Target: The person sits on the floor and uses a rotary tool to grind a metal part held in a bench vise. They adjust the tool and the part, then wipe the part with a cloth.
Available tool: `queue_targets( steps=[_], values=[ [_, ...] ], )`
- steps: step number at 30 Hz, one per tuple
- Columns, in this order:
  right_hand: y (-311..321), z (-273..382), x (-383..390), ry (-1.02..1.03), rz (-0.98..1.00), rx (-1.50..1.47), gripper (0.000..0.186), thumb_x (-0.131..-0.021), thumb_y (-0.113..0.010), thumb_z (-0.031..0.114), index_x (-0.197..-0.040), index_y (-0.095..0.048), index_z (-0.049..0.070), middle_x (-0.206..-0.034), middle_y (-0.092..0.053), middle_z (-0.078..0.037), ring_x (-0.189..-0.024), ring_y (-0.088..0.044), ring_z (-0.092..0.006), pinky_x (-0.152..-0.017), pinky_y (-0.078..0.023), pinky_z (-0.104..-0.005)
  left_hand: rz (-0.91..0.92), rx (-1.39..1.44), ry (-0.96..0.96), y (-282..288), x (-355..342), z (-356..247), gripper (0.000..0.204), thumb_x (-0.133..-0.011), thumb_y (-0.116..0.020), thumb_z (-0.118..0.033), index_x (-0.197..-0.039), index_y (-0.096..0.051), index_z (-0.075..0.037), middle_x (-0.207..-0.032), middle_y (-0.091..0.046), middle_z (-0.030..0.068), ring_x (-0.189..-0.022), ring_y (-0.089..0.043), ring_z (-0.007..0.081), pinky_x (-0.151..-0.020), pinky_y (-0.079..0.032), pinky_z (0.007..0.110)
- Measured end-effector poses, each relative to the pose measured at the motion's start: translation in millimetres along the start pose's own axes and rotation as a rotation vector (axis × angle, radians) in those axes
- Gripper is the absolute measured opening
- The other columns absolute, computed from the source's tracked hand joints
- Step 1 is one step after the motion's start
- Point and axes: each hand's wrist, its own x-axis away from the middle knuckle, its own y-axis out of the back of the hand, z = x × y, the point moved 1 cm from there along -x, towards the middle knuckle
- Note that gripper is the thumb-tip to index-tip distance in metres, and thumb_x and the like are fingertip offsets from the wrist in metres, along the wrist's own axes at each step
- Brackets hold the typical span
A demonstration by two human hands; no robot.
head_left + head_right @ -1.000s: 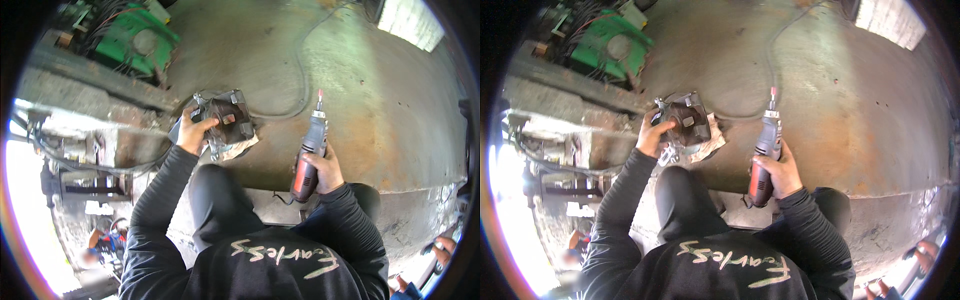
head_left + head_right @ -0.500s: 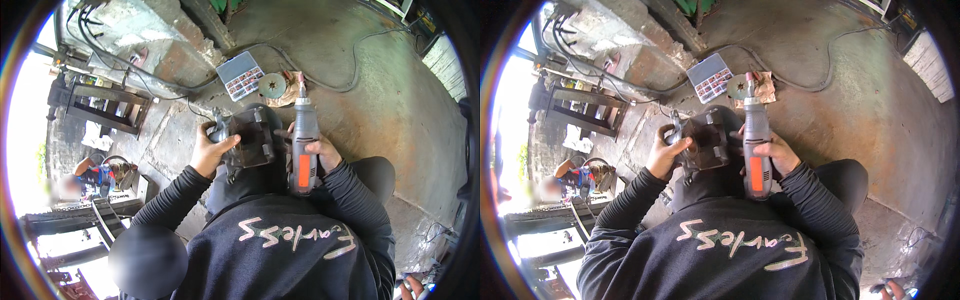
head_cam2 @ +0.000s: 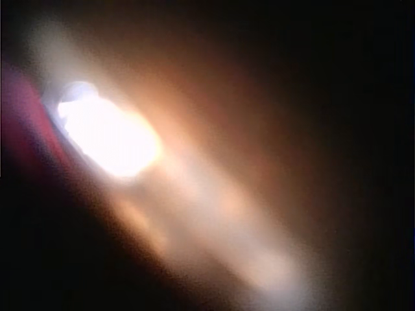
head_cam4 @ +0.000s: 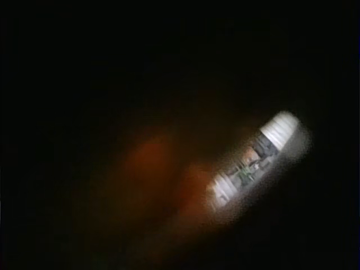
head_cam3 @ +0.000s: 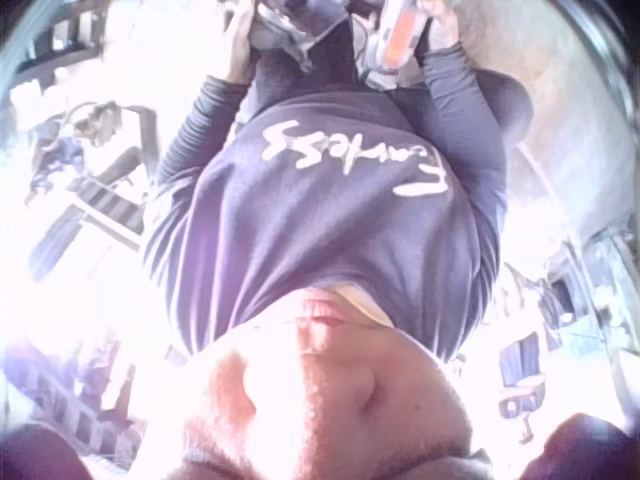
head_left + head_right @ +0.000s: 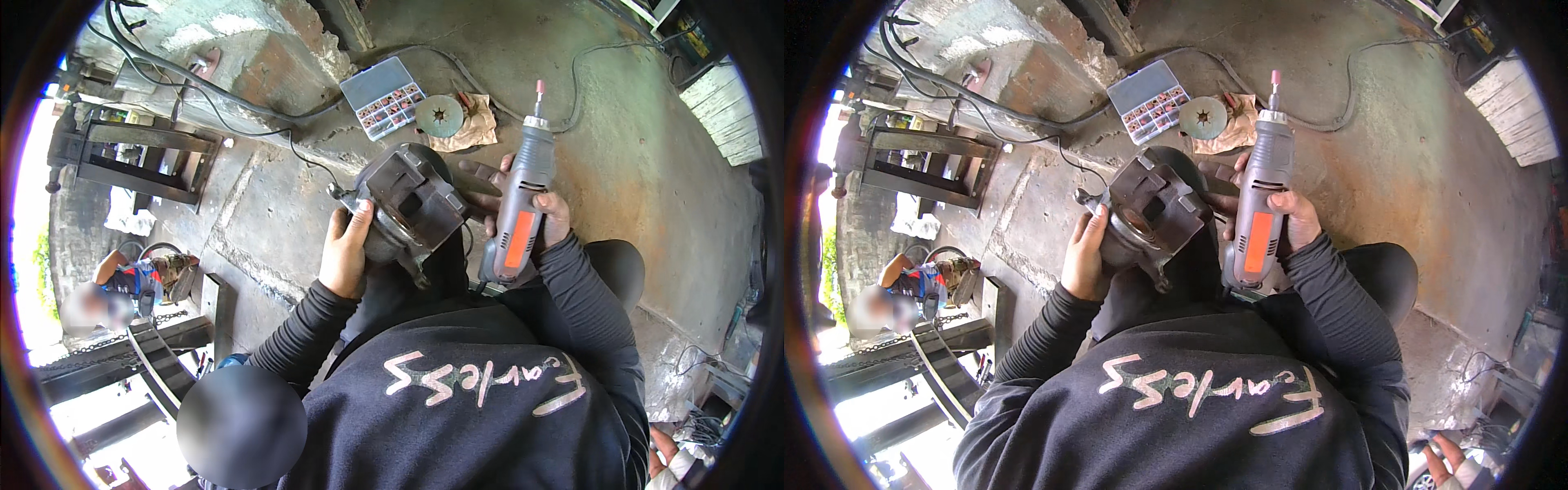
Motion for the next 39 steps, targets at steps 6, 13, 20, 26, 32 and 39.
queue_targets(
  steps=[6, 13, 20, 26, 32, 39],
  values=[
    [7, -12, -7, 0.003, -0.067, 0.008, 0.081, -0.067, -0.081, 0.035, -0.133, -0.044, 0.007, -0.104, -0.051, -0.006, -0.088, -0.065, -0.0252, -0.068, -0.064, -0.0518, 0.113, -0.437, -0.244, 26, -17, -8, 0.074, -0.094, -0.071, -0.027, -0.146, -0.028, 0.003, -0.124, -0.058, 0.0180, -0.111, -0.057, 0.0224, -0.098, -0.047, 0.033],
    [15, -5, -1, -0.016, -0.111, 0.060, 0.087, -0.064, -0.085, 0.035, -0.134, -0.043, 0.003, -0.111, -0.050, -0.005, -0.090, -0.064, -0.0226, -0.068, -0.064, -0.0473, 0.177, -0.669, -1.014, 28, -23, 2, 0.112, -0.080, -0.077, -0.055, -0.158, -0.017, -0.001, -0.160, -0.016, 0.0307, -0.147, -0.027, 0.0422, -0.118, -0.022, 0.058],
    [14, 6, 4, -0.036, -0.202, 0.215, 0.084, -0.066, -0.083, 0.036, -0.134, -0.046, 0.002, -0.104, -0.060, -0.010, -0.082, -0.066, -0.0189, -0.071, -0.062, -0.0341, 0.257, -1.215, -1.333, 32, -29, -12, 0.058, -0.078, -0.070, -0.052, -0.113, -0.067, -0.006, -0.122, -0.066, 0.0241, -0.137, -0.046, 0.0477, -0.116, -0.002, 0.071],
    [17, 38, 26, -0.077, -0.394, 0.457, 0.085, -0.066, -0.080, 0.032, -0.136, -0.045, -0.001, -0.103, -0.067, -0.017, -0.082, -0.069, -0.0259, -0.071, -0.059, -0.0385, 0.259, -0.976, -1.196, 25, -30, -9, 0.049, -0.079, -0.071, -0.039, -0.107, -0.061, 0.000, -0.104, -0.069, 0.0171, -0.113, -0.062, 0.0400, -0.113, -0.020, 0.060],
    [25, 81, 57, 0.090, -0.453, 0.750, 0.104, -0.074, -0.082, 0.043, -0.152, -0.030, -0.001, -0.118, -0.060, -0.021, -0.089, -0.068, -0.0264, -0.070, -0.061, -0.0387, 0.071, -1.003, -1.148, 12, -21, -6, 0.047, -0.080, -0.070, -0.035, -0.110, -0.062, 0.000, -0.102, -0.068, 0.0158, -0.106, -0.064, 0.0357, -0.111, -0.023, 0.055],
    [59, 70, 62, 0.084, -0.446, 0.182, 0.076, -0.099, -0.047, 0.062, -0.148, -0.039, 0.004, -0.107, -0.064, -0.018, -0.080, -0.069, -0.0254, -0.068, -0.062, -0.0383, 0.274, -1.251, -1.395, 2, -34, -14, 0.035, -0.081, -0.064, -0.019, -0.112, -0.071, -0.004, -0.109, -0.069, 0.0190, -0.112, -0.066, 0.0430, -0.113, -0.028, 0.064]
  ],
)
